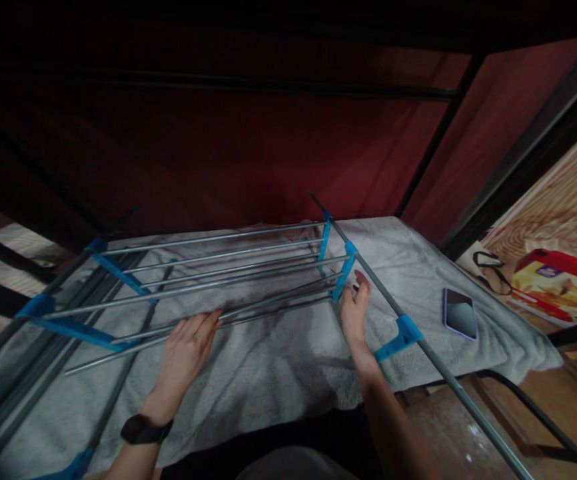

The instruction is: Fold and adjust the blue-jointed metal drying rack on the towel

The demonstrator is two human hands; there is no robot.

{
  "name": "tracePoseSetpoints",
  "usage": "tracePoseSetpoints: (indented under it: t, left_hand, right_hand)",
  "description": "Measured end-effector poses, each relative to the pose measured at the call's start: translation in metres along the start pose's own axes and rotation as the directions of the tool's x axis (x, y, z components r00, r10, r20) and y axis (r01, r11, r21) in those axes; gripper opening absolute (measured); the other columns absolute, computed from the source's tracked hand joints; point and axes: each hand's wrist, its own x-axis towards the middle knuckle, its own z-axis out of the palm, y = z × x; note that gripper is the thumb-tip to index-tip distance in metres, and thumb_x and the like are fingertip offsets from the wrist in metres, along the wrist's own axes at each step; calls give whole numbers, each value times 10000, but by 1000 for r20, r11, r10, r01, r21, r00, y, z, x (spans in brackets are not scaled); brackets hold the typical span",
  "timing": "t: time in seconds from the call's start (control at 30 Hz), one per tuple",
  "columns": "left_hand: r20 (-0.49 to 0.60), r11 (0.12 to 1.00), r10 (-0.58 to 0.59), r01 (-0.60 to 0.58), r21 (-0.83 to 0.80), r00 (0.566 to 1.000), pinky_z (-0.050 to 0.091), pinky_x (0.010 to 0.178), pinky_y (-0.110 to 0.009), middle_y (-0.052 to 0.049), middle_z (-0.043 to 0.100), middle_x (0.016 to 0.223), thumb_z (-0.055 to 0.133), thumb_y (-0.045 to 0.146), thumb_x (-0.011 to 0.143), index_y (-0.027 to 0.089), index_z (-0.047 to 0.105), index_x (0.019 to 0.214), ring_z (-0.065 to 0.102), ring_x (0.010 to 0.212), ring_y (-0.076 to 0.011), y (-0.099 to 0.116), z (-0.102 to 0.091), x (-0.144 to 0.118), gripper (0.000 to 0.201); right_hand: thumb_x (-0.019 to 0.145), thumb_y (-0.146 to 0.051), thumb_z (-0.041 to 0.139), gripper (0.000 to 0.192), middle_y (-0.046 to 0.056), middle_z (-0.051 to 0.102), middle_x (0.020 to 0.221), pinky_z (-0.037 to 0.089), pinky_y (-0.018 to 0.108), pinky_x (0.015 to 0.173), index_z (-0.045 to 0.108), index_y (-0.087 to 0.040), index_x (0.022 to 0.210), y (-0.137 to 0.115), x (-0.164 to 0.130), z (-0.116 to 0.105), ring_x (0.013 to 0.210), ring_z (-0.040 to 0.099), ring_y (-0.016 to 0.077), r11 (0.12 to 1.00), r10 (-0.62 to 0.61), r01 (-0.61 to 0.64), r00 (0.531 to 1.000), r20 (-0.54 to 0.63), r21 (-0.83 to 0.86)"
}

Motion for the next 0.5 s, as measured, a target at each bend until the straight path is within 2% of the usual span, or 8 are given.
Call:
tracePoseSetpoints:
  t: [0.17, 0.37, 0.5]
  left_hand:
    - [-3, 999, 34, -34, 4, 999, 409, 793, -355, -80, 666, 893, 414, 284, 1028, 147, 625, 1249, 596, 817, -214, 0, 0, 12, 335]
    - [-18, 994, 95, -94, 61, 995, 417, 751, -350, -71, 647, 851, 415, 261, 1024, 151, 628, 1264, 584, 784, -209, -1, -2, 20, 339]
    - [-18, 993, 94, -92, 75, 995, 413, 719, -351, -69, 649, 851, 435, 256, 1014, 170, 650, 1246, 576, 756, -210, -3, -3, 25, 327]
  right_hand:
    - [812, -307, 471, 552, 101, 585, 1364, 353, 467, 1126, 523, -226, 1356, 4, 16, 12, 1219, 536, 234, 997, -1, -11, 989, 147, 82]
    - [785, -273, 492, 510, 87, 656, 1257, 400, 454, 1085, 597, -221, 1281, 12, 18, 16, 1123, 587, 230, 995, 2, -14, 993, 122, 99]
    - [772, -264, 499, 524, 77, 665, 1246, 393, 475, 1092, 604, -230, 1284, 13, 18, 15, 1113, 599, 230, 994, -20, 9, 994, 105, 105]
